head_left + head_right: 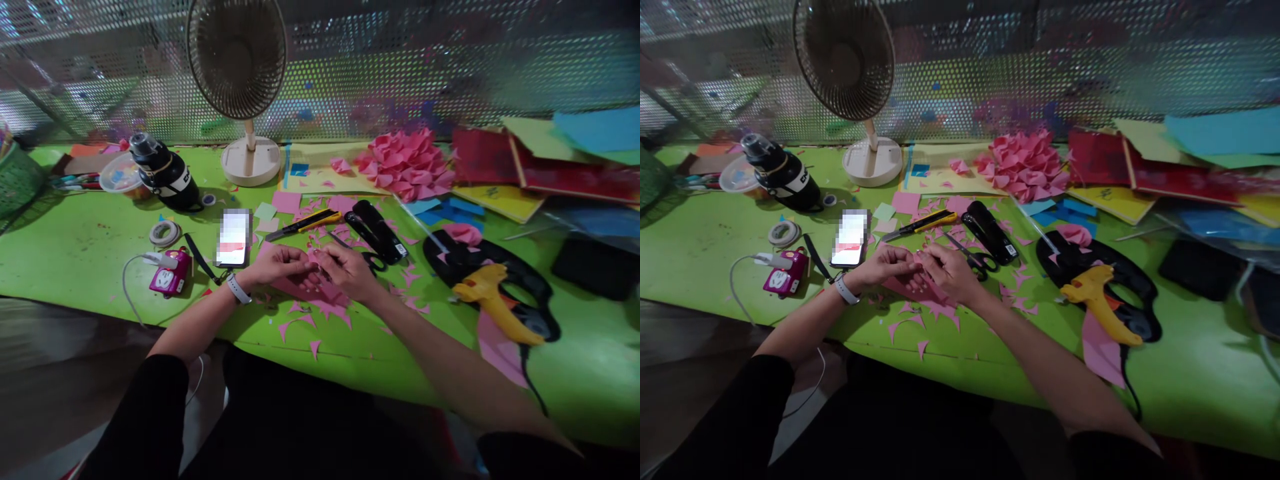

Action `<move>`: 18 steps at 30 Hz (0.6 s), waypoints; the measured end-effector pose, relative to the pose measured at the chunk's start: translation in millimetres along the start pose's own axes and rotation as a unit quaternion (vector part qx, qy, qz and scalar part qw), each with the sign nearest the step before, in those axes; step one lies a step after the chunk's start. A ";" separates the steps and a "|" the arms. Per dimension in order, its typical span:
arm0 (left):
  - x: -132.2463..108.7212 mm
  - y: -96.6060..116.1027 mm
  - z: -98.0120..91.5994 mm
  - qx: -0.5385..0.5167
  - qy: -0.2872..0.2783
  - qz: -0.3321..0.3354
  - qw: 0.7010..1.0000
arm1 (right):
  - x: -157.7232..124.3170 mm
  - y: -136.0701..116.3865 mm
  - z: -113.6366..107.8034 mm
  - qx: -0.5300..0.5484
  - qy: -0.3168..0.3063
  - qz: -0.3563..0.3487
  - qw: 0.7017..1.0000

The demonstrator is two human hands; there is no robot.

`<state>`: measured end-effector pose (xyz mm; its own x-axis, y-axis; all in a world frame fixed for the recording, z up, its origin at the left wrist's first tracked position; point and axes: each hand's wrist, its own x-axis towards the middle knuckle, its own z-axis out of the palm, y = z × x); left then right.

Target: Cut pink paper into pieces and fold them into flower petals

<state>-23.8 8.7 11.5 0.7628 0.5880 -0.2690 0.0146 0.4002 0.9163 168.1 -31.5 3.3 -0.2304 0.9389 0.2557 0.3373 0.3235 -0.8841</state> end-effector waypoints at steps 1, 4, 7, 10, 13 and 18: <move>-0.6 1.1 0.1 0.004 -0.005 0.005 1.000 | -0.2 -0.4 -0.5 0.001 -0.001 0.005 1.000; -1.9 3.7 -0.7 0.007 -0.030 0.008 0.999 | -0.4 -2.9 -3.0 0.023 -0.017 0.022 0.999; -3.2 6.2 -3.6 0.000 -0.052 -0.002 0.999 | 0.4 -6.2 -6.0 0.041 -0.038 0.031 0.998; -3.6 7.8 -7.0 0.000 -0.061 -0.008 0.998 | 1.7 -8.1 -7.3 0.042 -0.050 0.033 0.997; -1.9 6.8 -9.2 0.023 -0.026 0.025 0.999 | 2.4 -6.6 -6.3 0.040 -0.042 0.041 0.997; 0.1 5.4 -11.1 0.053 0.003 0.033 0.998 | 1.2 -1.2 -5.6 0.048 -0.019 0.050 0.997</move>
<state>-30.8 18.7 13.1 0.7602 0.6150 -0.2094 0.0334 0.2849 0.9580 172.6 -30.0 6.8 -0.2357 0.9600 0.1513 0.2708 0.2144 -0.9385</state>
